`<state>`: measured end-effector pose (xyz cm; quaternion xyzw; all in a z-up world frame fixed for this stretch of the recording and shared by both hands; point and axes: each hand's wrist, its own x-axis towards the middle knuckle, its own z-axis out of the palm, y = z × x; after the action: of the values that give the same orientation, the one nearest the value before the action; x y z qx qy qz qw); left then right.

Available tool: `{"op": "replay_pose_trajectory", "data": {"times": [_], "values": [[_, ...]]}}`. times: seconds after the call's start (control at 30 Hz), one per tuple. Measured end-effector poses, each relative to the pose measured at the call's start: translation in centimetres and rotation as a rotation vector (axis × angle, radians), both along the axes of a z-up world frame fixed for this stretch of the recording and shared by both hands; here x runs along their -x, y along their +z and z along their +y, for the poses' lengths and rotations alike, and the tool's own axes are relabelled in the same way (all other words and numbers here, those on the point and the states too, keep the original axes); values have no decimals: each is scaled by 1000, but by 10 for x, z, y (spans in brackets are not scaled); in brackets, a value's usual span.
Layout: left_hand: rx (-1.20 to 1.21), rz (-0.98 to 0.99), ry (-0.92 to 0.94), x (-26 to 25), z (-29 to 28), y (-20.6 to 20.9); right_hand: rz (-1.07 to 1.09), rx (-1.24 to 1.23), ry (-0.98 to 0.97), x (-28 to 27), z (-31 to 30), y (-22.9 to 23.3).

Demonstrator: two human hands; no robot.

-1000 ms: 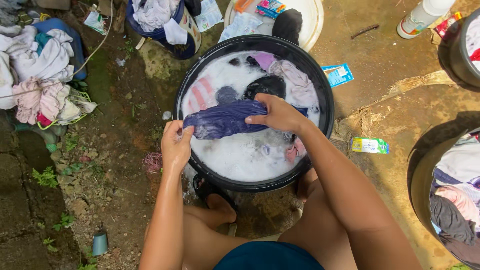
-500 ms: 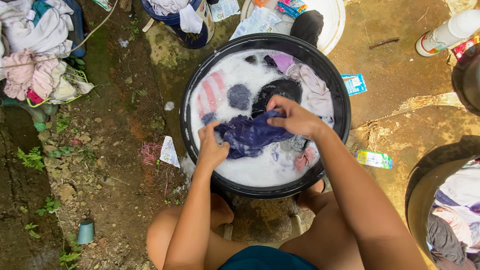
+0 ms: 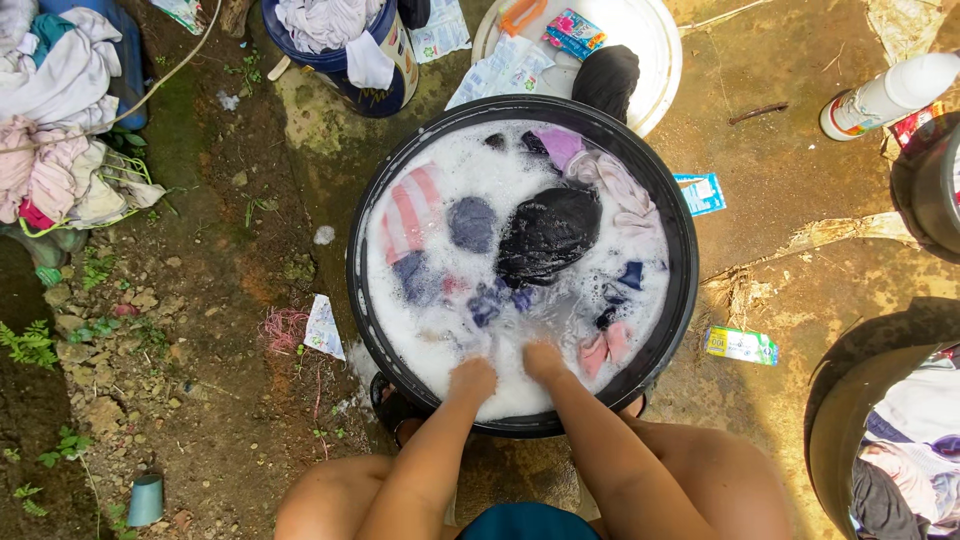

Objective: The person hand washes clothes by submerging, scrubbing, and wringing individual garments in a tub of soapy water and moving them into a nearby container.

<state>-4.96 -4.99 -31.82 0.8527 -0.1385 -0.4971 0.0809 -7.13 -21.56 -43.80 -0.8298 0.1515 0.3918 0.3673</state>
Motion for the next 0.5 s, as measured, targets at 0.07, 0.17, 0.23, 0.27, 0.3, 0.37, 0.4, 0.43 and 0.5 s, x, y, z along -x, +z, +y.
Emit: {"op": "replay_pose_trajectory", "data": {"times": [0.07, 0.17, 0.23, 0.27, 0.3, 0.37, 0.4, 0.43, 0.5], "values": [[-74, 92, -155, -23, 6, 14, -14, -131, -13, -22, -9, 37], [221, -102, -25, -79, 4, 66, -171, -480, -36, -72, -25, 145], [747, -312, 213, -92, 1, 115, -490, -797, 10, -97, -32, 240], [862, -265, 352, -92, -3, 139, -522, -670, 54, -102, -34, 290], [976, -215, 490, -88, -6, 159, -553, -542, 98, -103, -36, 340], [913, -90, 455, -81, -6, 188, -767, -559, 140, -102, -32, 426], [841, 49, 425, -73, -4, 193, -898, -571, 192, -101, -32, 459], [840, 46, 428, -69, 0, 194, -1028, -581, 245, -100, -30, 485], [491, -257, 320, -71, 8, 191, -1187, -585, 263, -105, -17, 515]]}}
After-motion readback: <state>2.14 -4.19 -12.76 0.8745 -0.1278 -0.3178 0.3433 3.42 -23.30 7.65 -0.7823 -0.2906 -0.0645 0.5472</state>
